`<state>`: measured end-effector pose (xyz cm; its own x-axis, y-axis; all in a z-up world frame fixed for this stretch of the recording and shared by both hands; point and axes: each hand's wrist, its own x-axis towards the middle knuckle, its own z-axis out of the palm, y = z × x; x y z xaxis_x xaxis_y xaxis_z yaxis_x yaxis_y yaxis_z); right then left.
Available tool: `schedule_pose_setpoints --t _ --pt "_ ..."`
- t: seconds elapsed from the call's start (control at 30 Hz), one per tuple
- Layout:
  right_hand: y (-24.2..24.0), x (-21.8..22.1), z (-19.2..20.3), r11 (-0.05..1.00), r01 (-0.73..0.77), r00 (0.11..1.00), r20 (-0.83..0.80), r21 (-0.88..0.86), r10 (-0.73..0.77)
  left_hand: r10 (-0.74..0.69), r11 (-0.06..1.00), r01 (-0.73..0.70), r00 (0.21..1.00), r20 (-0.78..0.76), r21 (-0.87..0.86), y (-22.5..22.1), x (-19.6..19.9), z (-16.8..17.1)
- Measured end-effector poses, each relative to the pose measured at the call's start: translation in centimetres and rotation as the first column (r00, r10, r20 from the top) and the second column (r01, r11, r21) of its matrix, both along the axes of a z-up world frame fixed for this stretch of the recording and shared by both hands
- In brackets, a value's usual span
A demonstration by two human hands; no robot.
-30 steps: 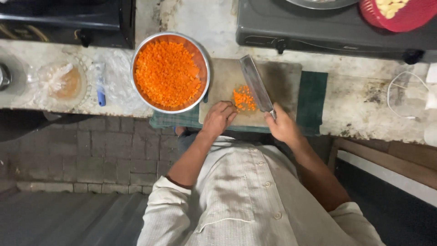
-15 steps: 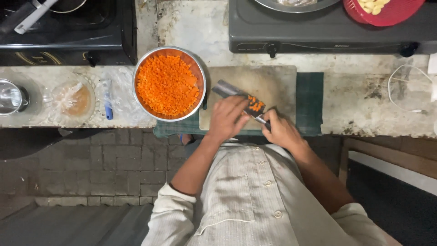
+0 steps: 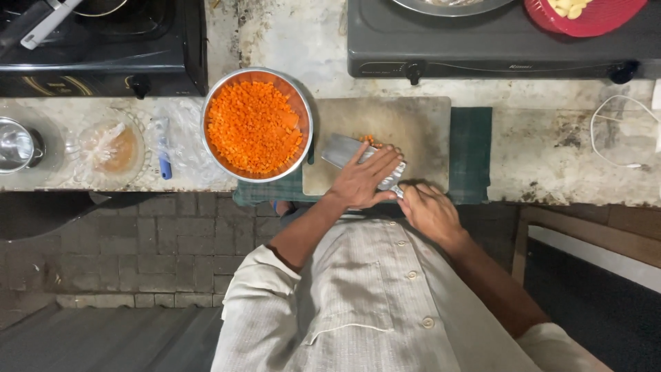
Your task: Dicing carrots into small pieces on a wooden cutting board using a large knife
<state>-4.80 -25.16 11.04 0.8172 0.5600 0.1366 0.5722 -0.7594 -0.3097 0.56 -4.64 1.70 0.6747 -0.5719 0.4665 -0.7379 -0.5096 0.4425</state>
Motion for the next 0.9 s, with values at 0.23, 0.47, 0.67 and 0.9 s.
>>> schedule_pose_setpoints --t 0.23,0.47,0.67,0.9 --pt "-5.3 -2.6 2.7 0.998 0.043 0.995 -0.091 -0.053 -0.047 0.072 0.982 -0.044 0.987 -0.145 0.183 2.5 0.7 -1.2" --pt "-13.6 -5.4 2.2 0.936 0.351 0.920 -0.194 0.021 -0.340 0.062 0.991 -0.034 0.973 -0.221 0.130 3.9 1.0 -2.0" --pt "-7.9 -1.2 -3.3 0.429 0.630 0.754 -0.642 0.647 -0.138 0.098 0.942 -0.191 0.943 -0.317 -0.276 2.5 1.4 2.2" --pt "-0.4 2.7 -8.8 0.076 0.724 0.680 -0.728 0.686 0.089 0.039 0.987 -0.051 0.996 -0.079 -0.151 0.5 1.6 2.9"
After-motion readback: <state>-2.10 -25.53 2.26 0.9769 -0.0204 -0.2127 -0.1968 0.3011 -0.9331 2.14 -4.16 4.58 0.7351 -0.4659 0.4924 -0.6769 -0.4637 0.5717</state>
